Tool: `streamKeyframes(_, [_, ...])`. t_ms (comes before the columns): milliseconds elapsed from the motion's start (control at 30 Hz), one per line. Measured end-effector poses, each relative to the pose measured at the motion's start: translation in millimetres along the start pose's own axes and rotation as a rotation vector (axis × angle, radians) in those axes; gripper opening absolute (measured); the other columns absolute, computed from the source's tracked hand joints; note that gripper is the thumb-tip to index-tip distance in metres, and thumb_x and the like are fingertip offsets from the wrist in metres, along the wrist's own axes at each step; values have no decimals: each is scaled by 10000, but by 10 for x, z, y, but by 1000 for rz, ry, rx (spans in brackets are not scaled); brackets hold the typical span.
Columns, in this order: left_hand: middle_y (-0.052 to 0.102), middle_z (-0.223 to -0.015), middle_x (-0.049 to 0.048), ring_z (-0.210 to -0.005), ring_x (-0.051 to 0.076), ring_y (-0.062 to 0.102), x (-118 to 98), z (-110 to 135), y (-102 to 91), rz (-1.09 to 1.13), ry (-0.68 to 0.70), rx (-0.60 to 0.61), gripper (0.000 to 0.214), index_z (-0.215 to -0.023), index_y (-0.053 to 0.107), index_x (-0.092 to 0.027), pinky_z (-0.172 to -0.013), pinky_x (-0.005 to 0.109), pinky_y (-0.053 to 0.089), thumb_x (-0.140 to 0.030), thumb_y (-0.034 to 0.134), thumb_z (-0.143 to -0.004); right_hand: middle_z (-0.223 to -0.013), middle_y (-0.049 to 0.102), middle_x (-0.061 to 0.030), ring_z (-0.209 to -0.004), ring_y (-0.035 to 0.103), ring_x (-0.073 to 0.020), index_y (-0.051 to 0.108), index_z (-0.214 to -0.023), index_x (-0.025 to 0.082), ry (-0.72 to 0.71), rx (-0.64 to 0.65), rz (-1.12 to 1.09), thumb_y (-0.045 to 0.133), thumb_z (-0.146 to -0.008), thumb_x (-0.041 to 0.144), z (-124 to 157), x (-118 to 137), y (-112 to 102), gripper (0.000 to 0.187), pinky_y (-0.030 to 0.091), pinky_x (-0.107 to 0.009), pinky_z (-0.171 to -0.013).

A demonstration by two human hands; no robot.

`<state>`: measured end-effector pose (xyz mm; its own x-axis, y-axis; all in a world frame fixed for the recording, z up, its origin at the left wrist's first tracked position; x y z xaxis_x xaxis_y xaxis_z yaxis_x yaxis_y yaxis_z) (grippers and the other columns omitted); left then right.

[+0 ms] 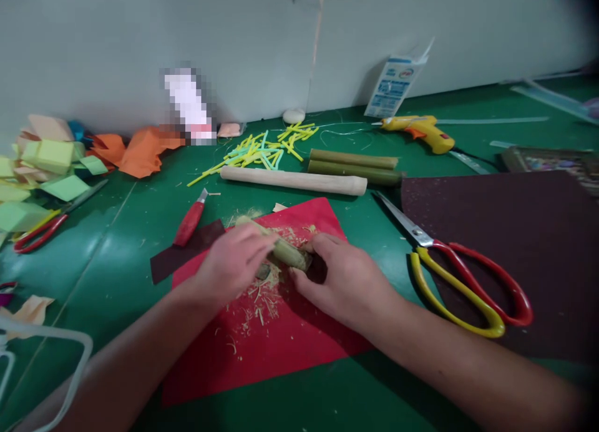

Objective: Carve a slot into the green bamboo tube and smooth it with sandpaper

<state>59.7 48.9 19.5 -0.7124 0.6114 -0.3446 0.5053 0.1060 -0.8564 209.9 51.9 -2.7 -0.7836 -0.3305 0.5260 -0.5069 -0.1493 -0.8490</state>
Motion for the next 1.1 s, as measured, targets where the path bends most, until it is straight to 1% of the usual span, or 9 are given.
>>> streamKeyframes(100, [607, -838, 38, -762, 129, 578, 160, 18, -108, -34, -142, -115, 181, -980, 667, -155, -700, 252, 489, -201, 512, -897, -699, 567, -5, -598, 481, -135, 498, -726, 212, 7, -10, 22, 539, -753, 375, 0, 4, -21, 171, 291, -254, -516])
streamKeyframes(267, [624, -869, 46, -806, 138, 585, 105, 14, -42, 49, -43, -23, 208, -1035, 656, -161, -726, 262, 489, -206, 500, -905, -716, 567, -9, -601, 478, -136, 494, -735, 209, -16, -33, 48, 534, -760, 375, 11, 23, -34, 172, 285, -257, -516])
streamKeyframes(400, [601, -810, 30, -733, 126, 568, 183, 24, -123, -45, -161, -139, 189, -980, 672, -165, -681, 256, 485, -209, 508, -897, -712, 563, -7, -608, 486, -139, 489, -731, 212, -19, -31, 59, 534, -764, 380, 10, 23, -13, 177, 287, -259, -518])
streamKeyframes(533, [622, -850, 44, -790, 141, 580, 71, 2, -23, 28, -23, -25, 210, -1033, 651, -166, -720, 274, 495, -209, 488, -908, -733, 578, -11, -611, 496, -140, 503, -748, 210, -24, -21, 50, 529, -763, 376, 5, 19, -12, 169, 296, -262, -525])
streamKeyframes(700, [593, -816, 36, -745, 133, 568, 189, 25, -106, -27, -159, -113, 191, -997, 662, -167, -676, 259, 483, -202, 503, -896, -704, 568, -11, -613, 505, -148, 496, -735, 209, -15, -17, 67, 530, -769, 381, 3, 7, -22, 178, 286, -268, -520])
streamKeyframes(800, [602, -841, 48, -777, 143, 571, 47, 27, -23, 38, -64, -47, 208, -1040, 645, -159, -694, 271, 486, -192, 493, -903, -758, 578, -20, -647, 530, -159, 493, -770, 206, -32, -36, 85, 532, -776, 375, 14, 19, -9, 174, 284, -274, -518])
streamKeyframes(900, [615, -889, 58, -814, 145, 576, -39, 28, 17, 98, -37, -40, 211, -1059, 635, -154, -737, 282, 490, -179, 491, -906, -882, 601, -33, -738, 565, -182, 497, -914, 201, -58, -56, 96, 548, -780, 367, 34, 34, 10, 219, 305, -280, -545])
streamKeyframes(933, [617, -900, 60, -823, 148, 576, -36, 28, 19, 98, -43, -38, 212, -1061, 635, -155, -745, 287, 489, -181, 492, -907, -899, 602, -33, -750, 568, -186, 490, -940, 203, -75, -57, 107, 554, -779, 361, 41, 44, 16, 235, 305, -281, -548])
streamKeyframes(1100, [615, -887, 57, -815, 144, 578, 122, 27, -63, 56, -83, -49, 218, -1063, 642, -151, -746, 278, 484, -187, 495, -906, -751, 573, -20, -641, 535, -163, 456, -801, 209, -117, -67, 165, 539, -782, 367, 59, 84, 12, 179, 250, -278, -504])
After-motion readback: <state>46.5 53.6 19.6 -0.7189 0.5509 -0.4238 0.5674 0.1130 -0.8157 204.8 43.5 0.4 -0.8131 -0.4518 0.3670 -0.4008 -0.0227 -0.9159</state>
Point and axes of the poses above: each hand's wrist, its own z-axis away from the middle knuckle, its own y-axis out of the palm, x = y × z, the point moved 7 cm from there along -z, towards the middle knuckle
